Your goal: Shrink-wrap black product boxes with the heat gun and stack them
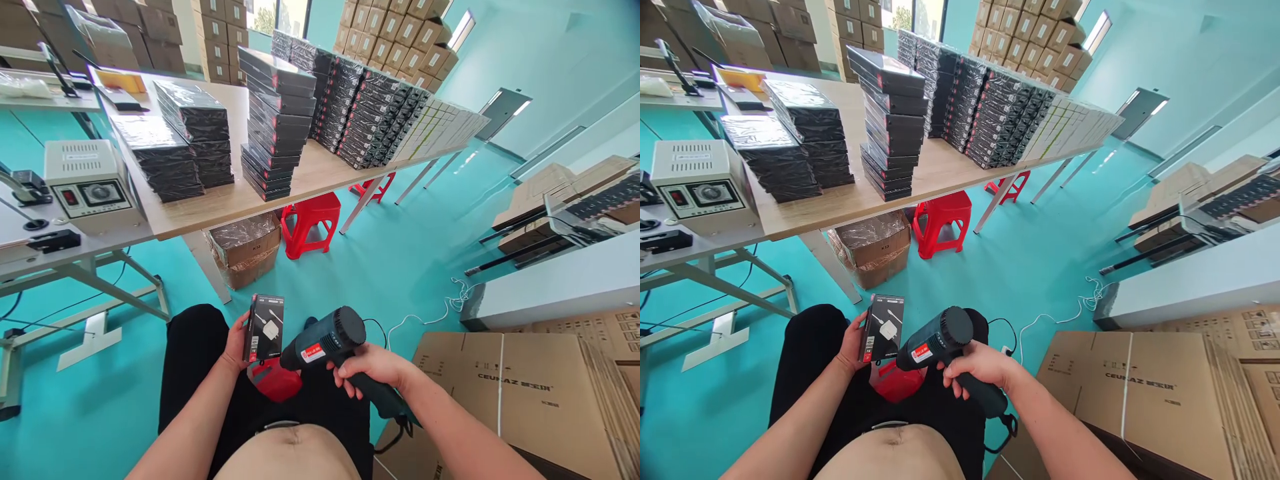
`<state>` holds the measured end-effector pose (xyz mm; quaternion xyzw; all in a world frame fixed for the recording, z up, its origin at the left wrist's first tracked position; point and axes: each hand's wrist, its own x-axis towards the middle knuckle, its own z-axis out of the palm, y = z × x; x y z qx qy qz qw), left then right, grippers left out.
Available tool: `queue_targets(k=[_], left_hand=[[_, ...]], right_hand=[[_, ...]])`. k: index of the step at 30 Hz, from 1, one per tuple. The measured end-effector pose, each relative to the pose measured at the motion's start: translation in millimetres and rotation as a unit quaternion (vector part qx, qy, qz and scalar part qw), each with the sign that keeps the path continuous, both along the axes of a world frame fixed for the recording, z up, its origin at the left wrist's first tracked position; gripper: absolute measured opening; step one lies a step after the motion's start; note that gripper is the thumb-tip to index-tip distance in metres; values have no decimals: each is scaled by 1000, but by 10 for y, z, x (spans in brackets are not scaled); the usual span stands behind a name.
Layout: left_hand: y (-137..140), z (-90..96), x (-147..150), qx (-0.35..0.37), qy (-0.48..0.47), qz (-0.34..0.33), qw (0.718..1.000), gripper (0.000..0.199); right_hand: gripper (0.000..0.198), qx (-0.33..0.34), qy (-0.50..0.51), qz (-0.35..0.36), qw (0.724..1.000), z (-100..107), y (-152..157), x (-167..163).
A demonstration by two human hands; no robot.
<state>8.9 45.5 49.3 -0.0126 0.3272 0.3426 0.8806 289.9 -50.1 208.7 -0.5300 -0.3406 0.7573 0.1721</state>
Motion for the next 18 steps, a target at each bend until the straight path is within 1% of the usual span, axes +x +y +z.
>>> queue_targets(k=[1, 4, 5, 6, 10, 11, 14, 15, 16, 18], left_hand=[[3, -3, -2, 1, 0, 0, 1000, 40], [6, -7, -7, 6, -4, -7, 1000, 42], [7, -5, -8, 8, -6, -8, 1000, 42], [8, -2, -8, 8, -7, -6, 1000, 42], [11, 14, -5, 5, -8, 19, 1000, 41], [10, 17, -4, 2, -8, 23, 1000, 41], [6, 8, 1, -2, -5, 28, 1000, 44], [7, -4, 5, 2, -1, 36, 999, 44], [11, -20, 11, 7, 7, 49, 999, 44], [29, -67, 28, 14, 27, 86, 996, 42]], right_hand=[[30, 6, 1, -15, 1000, -16, -26, -9], [32, 36, -15, -98, 994, -50, -70, -37], [32, 39, -20, -113, 993, -57, -82, -45], [33, 37, -20, -113, 993, -62, -97, -53], [32, 5, 21, -42, 999, -93, -171, -91], [32, 6, 28, -46, 999, -107, -186, -98], [32, 23, 17, -112, 993, -144, -214, -105], [31, 24, 11, -124, 992, -146, -224, -105], [31, 20, 10, -124, 992, -141, -235, -109], [30, 5, 34, -101, 994, -115, -263, -138]])
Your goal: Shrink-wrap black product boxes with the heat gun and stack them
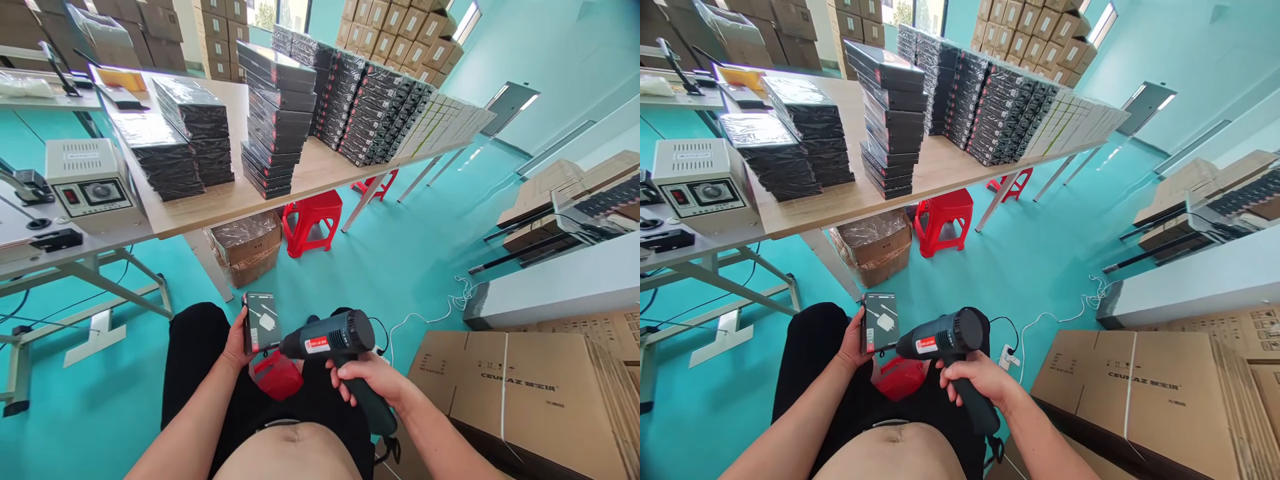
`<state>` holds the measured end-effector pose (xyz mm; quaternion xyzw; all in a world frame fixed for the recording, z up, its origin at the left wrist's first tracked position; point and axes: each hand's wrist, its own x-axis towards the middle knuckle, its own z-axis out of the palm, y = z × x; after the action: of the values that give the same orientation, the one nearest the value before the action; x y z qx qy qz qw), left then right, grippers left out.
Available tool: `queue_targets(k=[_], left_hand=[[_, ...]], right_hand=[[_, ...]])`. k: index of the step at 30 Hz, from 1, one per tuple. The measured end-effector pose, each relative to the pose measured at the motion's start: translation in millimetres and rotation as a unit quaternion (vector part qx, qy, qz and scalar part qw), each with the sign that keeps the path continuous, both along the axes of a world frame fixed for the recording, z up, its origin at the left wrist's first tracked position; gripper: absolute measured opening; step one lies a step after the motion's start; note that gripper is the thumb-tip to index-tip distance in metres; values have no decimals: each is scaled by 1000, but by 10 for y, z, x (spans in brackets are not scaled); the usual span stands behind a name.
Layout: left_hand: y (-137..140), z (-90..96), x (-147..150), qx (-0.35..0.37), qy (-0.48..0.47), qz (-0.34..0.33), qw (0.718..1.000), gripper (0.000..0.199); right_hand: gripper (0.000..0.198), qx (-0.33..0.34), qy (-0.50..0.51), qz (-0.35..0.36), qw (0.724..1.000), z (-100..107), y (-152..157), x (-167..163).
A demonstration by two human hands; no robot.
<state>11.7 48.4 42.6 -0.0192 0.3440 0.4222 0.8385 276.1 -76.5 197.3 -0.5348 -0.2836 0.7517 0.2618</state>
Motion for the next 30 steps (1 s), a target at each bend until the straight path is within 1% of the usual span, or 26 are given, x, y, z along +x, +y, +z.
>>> queue_targets(k=[2, 4, 6, 8, 10, 13, 15, 17, 18, 20, 23, 25, 28, 30], left_hand=[[29, -58, 21, 1, 10, 35, 999, 39], [59, -113, 34, -1, 4, 52, 999, 37], [79, -153, 32, -7, -3, 56, 998, 36], [88, -177, 17, -22, -7, 52, 998, 37], [88, -190, 1, -31, -15, 48, 998, 36], [88, -199, -8, -22, -22, 59, 998, 30], [89, -194, -7, -26, -22, 65, 997, 29], [91, -182, -5, -48, -24, 66, 996, 31], [93, -175, -4, -61, -24, 67, 996, 32], [96, -165, -3, -81, -22, 73, 994, 31], [104, -173, 5, -81, -8, 93, 992, 24], [105, -189, 12, -71, -3, 98, 993, 22], [99, -211, 12, -74, -4, 77, 994, 28], [97, -218, 7, -80, -2, 65, 995, 31]], right_hand=[[31, 4, 45, 10, 999, 30, -15, -62], [31, 30, 70, -28, 997, 43, 4, -132], [30, 55, 49, -91, 993, 37, 54, -178], [29, 57, 10, -127, 990, 28, 105, -195], [29, 47, -2, -111, 993, 31, 131, -211], [29, 53, 30, -62, 996, 61, 138, -284], [29, 68, 25, -77, 994, 87, 152, -340], [29, 74, -8, -107, 991, 104, 175, -362], [29, 70, -22, -111, 991, 107, 182, -357], [28, 57, -31, -88, 994, 100, 183, -336], [29, 54, -8, -39, 998, 65, 167, -347], [29, 69, 1, -54, 996, 45, 180, -384], [29, 76, -22, -108, 991, 51, 232, -409], [28, 64, -40, -94, 993, 72, 248, -401]])
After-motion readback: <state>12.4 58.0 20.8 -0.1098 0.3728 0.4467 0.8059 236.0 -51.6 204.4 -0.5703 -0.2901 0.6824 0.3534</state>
